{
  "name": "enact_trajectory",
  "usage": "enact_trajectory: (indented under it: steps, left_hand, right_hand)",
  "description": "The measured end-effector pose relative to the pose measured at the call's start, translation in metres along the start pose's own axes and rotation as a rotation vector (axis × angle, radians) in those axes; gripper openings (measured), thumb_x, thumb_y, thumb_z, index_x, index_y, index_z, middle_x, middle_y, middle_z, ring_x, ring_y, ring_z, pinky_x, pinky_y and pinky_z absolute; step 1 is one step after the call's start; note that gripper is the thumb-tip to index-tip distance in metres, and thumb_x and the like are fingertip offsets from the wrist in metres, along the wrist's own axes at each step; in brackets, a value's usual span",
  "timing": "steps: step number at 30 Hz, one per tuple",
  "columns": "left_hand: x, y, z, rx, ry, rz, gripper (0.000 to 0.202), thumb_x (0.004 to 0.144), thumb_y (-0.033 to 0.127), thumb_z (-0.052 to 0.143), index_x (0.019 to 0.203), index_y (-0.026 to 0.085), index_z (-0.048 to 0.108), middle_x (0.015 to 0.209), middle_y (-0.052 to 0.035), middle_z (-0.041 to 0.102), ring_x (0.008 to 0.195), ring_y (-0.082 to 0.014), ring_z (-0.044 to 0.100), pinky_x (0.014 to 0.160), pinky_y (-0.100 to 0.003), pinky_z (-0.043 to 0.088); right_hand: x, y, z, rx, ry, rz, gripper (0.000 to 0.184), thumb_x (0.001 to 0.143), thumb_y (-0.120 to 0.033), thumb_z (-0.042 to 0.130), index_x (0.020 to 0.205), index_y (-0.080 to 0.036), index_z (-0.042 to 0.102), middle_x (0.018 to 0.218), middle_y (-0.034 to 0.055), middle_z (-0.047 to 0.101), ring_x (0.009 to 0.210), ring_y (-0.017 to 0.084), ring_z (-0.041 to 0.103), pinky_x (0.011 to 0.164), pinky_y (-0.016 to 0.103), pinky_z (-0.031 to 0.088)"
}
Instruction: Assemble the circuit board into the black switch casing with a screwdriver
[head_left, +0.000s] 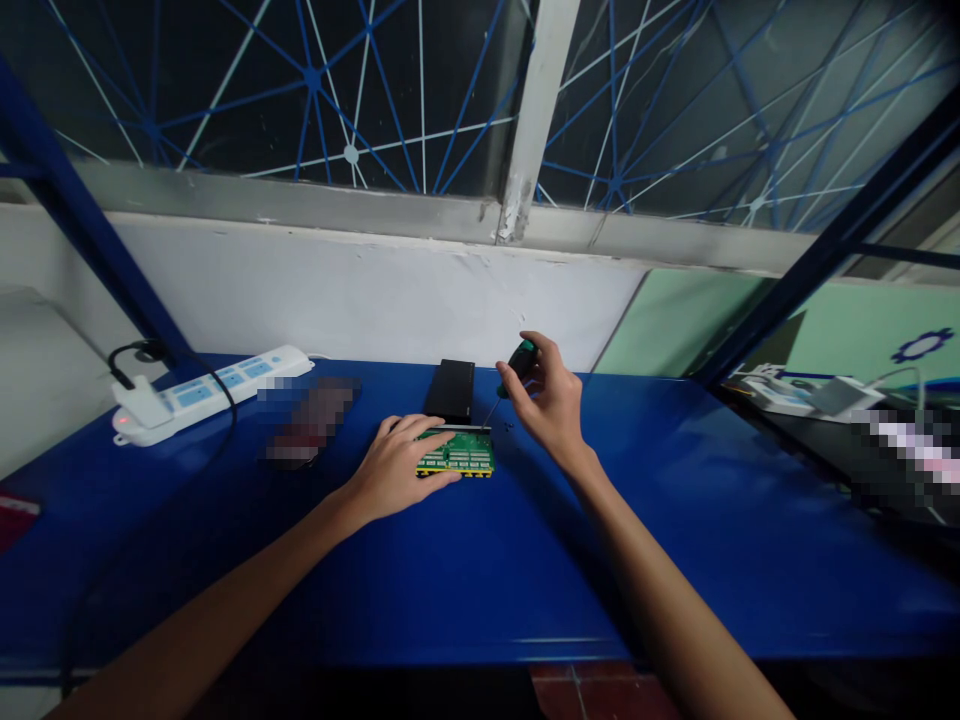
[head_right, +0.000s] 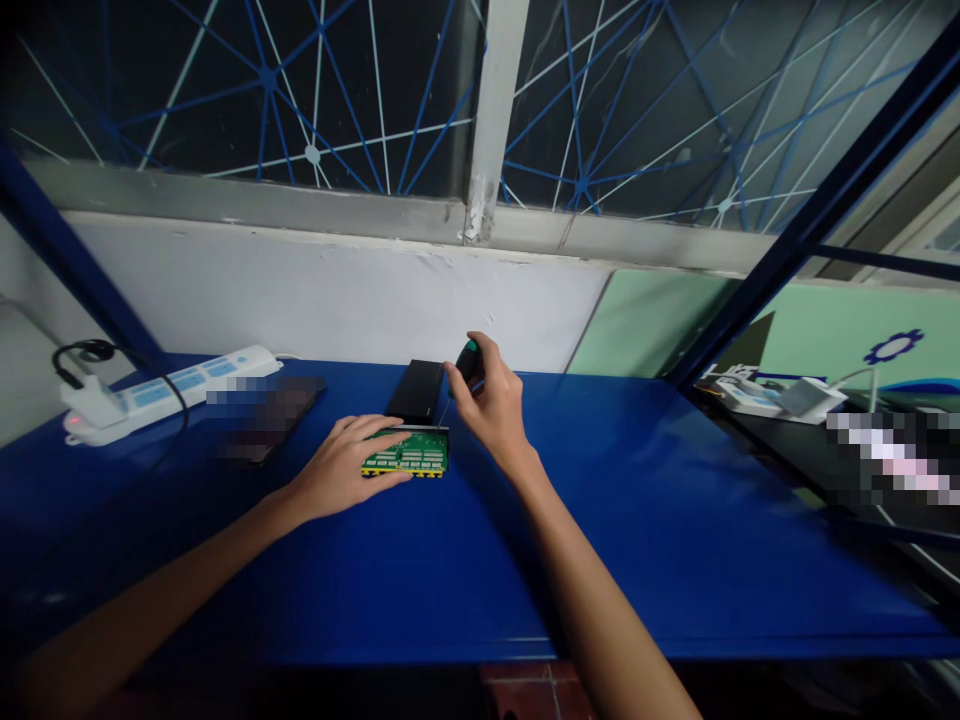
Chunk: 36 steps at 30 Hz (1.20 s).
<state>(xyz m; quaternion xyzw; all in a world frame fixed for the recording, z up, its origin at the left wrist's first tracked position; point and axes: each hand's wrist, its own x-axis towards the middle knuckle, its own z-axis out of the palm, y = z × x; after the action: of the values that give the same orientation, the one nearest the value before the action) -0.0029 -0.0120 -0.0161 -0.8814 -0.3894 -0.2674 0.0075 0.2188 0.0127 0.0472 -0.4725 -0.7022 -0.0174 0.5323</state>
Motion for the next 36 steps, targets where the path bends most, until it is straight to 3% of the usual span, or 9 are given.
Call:
enact_trajectory:
  steps: [9, 15, 22, 27, 33, 36]
  left_hand:
    - [0.001, 0.002, -0.003, -0.003, -0.049, -0.040, 0.045, 0.085, 0.052, 0.061, 0.121, 0.025, 0.062, 0.130, -0.0087, 0.059, 0.120, -0.0307, 0.052, 0.098, -0.051, 0.037]
    - [0.001, 0.001, -0.002, 0.004, -0.039, -0.033, 0.044, 0.085, 0.052, 0.061, 0.120, 0.024, 0.063, 0.130, -0.0085, 0.059, 0.119, -0.0306, 0.052, 0.098, -0.052, 0.037]
    - [0.002, 0.001, -0.002, 0.010, -0.012, -0.013, 0.045, 0.084, 0.052, 0.062, 0.119, 0.024, 0.064, 0.129, -0.0089, 0.060, 0.117, -0.0306, 0.053, 0.096, -0.051, 0.039]
    - [0.001, 0.001, -0.001, 0.009, -0.025, -0.027, 0.046, 0.085, 0.051, 0.062, 0.119, 0.022, 0.063, 0.128, -0.0095, 0.060, 0.118, -0.0305, 0.053, 0.097, -0.051, 0.038]
    - [0.000, 0.001, -0.001, 0.008, -0.023, -0.024, 0.043, 0.085, 0.052, 0.061, 0.120, 0.025, 0.063, 0.129, -0.0088, 0.059, 0.118, -0.0307, 0.053, 0.097, -0.052, 0.038]
    - [0.001, 0.002, -0.002, 0.017, -0.028, -0.028, 0.043, 0.085, 0.051, 0.061, 0.119, 0.024, 0.064, 0.129, -0.0096, 0.060, 0.118, -0.0306, 0.053, 0.097, -0.052, 0.039]
  right_hand:
    - [-0.001, -0.005, -0.001, -0.026, -0.049, -0.026, 0.044, 0.089, -0.040, 0.053, 0.127, -0.018, 0.049, 0.070, 0.0007, 0.061, 0.052, 0.013, 0.056, 0.055, 0.029, 0.048]
    - [-0.001, -0.011, -0.005, -0.049, -0.126, -0.071, 0.043, 0.094, -0.034, 0.041, 0.134, -0.018, 0.047, 0.089, 0.0074, 0.068, 0.061, 0.015, 0.061, 0.061, 0.031, 0.051]
    - [-0.001, -0.018, -0.006, -0.111, -0.117, -0.142, 0.042, 0.094, -0.039, 0.046, 0.131, -0.020, 0.052, 0.093, 0.0069, 0.066, 0.062, 0.014, 0.060, 0.059, 0.028, 0.049]
    - [-0.002, -0.019, -0.005, -0.165, -0.150, -0.144, 0.046, 0.097, -0.032, 0.037, 0.140, -0.017, 0.041, 0.107, 0.0106, 0.065, 0.060, 0.014, 0.059, 0.062, 0.032, 0.049]
    - [-0.002, -0.018, -0.003, -0.163, -0.130, -0.146, 0.044, 0.096, -0.036, 0.043, 0.136, -0.018, 0.047, 0.094, 0.0073, 0.064, 0.062, 0.014, 0.059, 0.056, 0.028, 0.047]
    - [-0.003, -0.019, -0.002, -0.166, -0.137, -0.152, 0.045, 0.097, -0.033, 0.041, 0.139, -0.017, 0.044, 0.098, 0.0078, 0.063, 0.059, 0.012, 0.058, 0.056, 0.028, 0.048]
